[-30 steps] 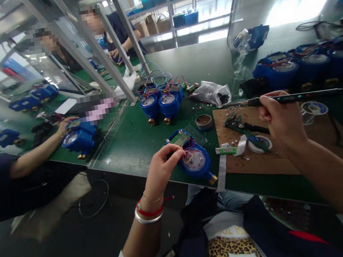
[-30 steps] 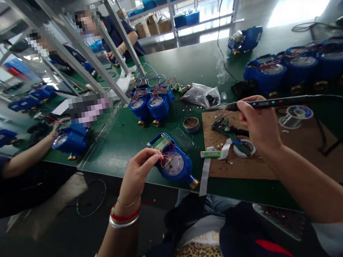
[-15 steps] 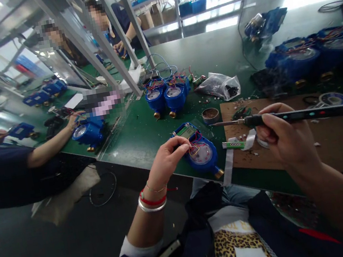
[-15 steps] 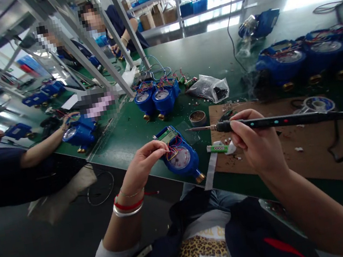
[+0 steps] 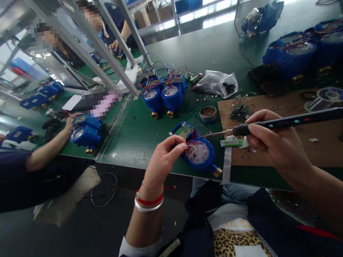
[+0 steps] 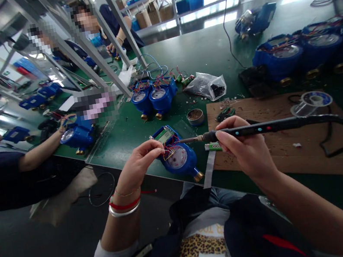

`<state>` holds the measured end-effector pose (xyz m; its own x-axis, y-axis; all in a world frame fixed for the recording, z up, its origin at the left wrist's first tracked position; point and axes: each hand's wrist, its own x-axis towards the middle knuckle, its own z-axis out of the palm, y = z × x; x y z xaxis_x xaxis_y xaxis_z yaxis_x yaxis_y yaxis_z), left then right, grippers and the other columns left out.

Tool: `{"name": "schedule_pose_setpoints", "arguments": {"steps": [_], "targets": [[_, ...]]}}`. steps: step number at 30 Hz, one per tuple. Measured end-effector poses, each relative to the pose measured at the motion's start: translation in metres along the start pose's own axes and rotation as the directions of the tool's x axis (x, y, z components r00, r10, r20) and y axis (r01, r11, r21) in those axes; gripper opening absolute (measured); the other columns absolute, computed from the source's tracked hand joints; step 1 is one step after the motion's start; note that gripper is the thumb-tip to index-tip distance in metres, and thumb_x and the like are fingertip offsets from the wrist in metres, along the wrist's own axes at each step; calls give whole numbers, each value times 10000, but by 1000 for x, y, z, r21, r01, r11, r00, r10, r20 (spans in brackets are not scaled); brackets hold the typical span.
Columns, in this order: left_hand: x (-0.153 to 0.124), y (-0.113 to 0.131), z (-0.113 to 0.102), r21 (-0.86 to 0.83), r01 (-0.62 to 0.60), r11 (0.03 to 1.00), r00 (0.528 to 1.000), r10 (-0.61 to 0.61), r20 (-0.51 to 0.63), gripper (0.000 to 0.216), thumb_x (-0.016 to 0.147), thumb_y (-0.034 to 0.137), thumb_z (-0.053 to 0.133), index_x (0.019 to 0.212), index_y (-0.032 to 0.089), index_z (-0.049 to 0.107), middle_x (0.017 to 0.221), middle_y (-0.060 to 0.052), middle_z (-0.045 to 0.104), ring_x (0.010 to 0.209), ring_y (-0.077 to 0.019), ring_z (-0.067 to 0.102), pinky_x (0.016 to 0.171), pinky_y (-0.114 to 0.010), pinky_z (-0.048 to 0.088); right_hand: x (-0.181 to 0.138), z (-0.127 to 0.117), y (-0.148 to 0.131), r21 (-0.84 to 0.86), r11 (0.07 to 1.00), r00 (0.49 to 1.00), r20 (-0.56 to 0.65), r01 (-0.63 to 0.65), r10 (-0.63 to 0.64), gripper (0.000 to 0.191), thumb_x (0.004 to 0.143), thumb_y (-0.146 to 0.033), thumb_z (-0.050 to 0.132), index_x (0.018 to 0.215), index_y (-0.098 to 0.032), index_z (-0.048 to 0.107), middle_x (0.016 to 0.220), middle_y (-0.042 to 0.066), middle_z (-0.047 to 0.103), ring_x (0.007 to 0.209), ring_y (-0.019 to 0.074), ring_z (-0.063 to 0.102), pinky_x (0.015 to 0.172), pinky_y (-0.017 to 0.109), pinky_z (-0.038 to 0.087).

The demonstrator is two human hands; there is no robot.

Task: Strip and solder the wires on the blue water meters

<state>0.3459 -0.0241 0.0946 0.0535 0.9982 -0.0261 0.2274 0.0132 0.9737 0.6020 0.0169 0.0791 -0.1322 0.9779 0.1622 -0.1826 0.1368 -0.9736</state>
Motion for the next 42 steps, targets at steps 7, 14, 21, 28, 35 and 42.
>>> {"name": "schedule_pose_setpoints", "arguments": {"steps": [7,14,21,28,35,42], "targets": [[0,0,-1,15,24,1000,1000,-24,-7,160,829,319,584,828,163,618,835,-22,584,805,-143,517,762,-260,425,-2,3,1,-10,1000,999,23,24,-23,75,814,-274,651,834,-227,595,531,-40,462,452,92,399,397,199,282],[0,2,-1,-13,28,1000,1000,-28,-2,127,823,281,589,814,158,617,820,-16,578,798,-136,516,764,-253,418,-7,8,3,-87,996,999,38,10,-7,119,803,-309,672,862,-234,600,613,-26,506,496,98,429,416,204,308],[0,5,0,-30,38,999,999,-38,-7,111,820,261,588,796,154,610,797,-6,571,777,-127,510,745,-244,405,-9,10,4,-149,989,999,50,-4,11,129,816,-323,666,873,-233,593,644,-24,513,503,94,420,427,204,319],[0,5,0,-19,31,999,1000,-31,2,123,826,262,575,791,147,599,794,-9,568,775,-126,507,745,-244,404,-10,11,1,-187,982,997,79,-4,19,129,834,-318,648,887,-226,575,644,-29,505,510,94,426,443,204,333],[0,5,0,3,20,1000,1000,-20,15,129,835,265,564,785,150,594,789,-5,564,773,-125,505,751,-246,404,-11,11,0,-202,979,994,101,-14,35,141,851,-332,636,895,-225,555,637,-39,487,506,90,420,432,204,316],[0,3,-1,2,13,1000,1000,-13,12,122,840,262,570,808,150,606,815,-8,570,790,-124,508,759,-239,406,-10,11,-1,-188,982,994,107,-14,35,146,850,-331,637,897,-222,552,632,-38,489,507,89,417,430,200,317]]}}
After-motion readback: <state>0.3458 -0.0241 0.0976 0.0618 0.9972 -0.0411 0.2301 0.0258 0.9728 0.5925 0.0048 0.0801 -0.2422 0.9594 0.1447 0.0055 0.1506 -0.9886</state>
